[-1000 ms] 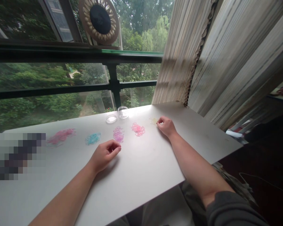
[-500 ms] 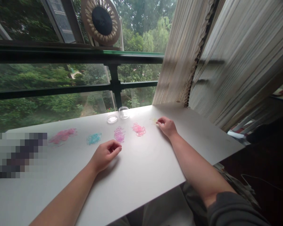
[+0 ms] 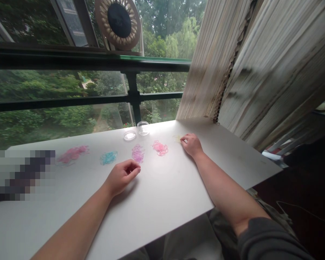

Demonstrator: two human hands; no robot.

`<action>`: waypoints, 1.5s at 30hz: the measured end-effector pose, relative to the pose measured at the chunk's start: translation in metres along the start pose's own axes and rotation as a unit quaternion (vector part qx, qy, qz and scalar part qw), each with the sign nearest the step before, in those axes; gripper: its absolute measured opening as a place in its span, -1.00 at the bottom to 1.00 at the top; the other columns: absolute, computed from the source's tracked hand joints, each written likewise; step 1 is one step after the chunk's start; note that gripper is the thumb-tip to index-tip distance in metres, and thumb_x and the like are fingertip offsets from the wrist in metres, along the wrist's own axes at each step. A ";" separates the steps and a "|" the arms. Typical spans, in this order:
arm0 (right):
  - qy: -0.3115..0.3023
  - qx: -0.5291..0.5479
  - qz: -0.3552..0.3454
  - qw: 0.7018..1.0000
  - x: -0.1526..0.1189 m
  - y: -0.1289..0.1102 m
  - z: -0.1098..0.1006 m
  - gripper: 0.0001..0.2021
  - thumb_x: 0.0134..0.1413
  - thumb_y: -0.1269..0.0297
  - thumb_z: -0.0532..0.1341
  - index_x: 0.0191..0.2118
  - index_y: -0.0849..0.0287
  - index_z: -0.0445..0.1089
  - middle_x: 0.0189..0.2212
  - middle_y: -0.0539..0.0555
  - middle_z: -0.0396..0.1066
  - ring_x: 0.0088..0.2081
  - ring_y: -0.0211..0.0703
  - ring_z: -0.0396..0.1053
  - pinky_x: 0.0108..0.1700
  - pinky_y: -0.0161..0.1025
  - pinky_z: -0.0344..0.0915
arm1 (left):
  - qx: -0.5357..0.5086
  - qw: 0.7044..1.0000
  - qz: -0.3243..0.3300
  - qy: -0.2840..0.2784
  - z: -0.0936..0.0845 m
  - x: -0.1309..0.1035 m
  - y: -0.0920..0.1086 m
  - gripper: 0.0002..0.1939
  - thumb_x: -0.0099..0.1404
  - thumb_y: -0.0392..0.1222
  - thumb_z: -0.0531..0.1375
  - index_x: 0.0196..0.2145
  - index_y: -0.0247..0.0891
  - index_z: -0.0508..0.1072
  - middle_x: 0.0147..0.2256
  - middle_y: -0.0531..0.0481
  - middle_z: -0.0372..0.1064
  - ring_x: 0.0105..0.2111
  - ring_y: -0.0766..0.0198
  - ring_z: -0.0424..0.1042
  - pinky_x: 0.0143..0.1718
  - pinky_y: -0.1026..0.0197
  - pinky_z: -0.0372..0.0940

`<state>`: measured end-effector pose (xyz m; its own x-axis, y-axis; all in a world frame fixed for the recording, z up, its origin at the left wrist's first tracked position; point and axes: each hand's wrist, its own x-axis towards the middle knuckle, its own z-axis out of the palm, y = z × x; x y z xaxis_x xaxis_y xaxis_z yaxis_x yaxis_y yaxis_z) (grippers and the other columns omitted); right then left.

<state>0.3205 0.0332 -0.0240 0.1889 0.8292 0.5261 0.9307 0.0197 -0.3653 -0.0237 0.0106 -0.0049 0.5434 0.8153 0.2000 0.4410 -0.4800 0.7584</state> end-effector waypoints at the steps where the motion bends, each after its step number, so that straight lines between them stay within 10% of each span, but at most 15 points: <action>1: -0.002 -0.003 0.000 1.000 0.000 0.000 0.000 -0.84 -0.02 0.41 0.17 -0.42 0.17 0.52 -0.38 0.12 0.43 -0.27 -0.08 0.29 -0.10 -0.18 0.20 | 0.000 1.000 0.000 0.001 0.000 0.000 0.000 -0.79 0.21 -0.06 0.10 -0.36 -0.26 0.40 -0.48 0.03 0.36 -0.48 0.32 0.31 -0.42 0.29 0.20; 45: 0.004 0.103 0.044 0.994 -0.001 0.016 0.001 -0.54 -0.21 0.63 -0.01 -0.24 0.18 0.51 -0.16 0.08 0.49 -0.07 -0.10 0.37 0.07 -0.18 0.23 | -0.002 1.000 -0.013 0.018 -0.002 0.000 0.000 -0.81 0.20 -0.07 0.14 -0.37 -0.25 0.41 -0.49 0.06 0.35 -0.49 0.35 0.28 -0.44 0.32 0.17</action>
<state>0.3351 0.0333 -0.0313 0.2692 0.8285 0.4911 0.8273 0.0622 -0.5583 -0.0247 0.0111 -0.0036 0.5050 0.8390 0.2025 0.4518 -0.4569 0.7662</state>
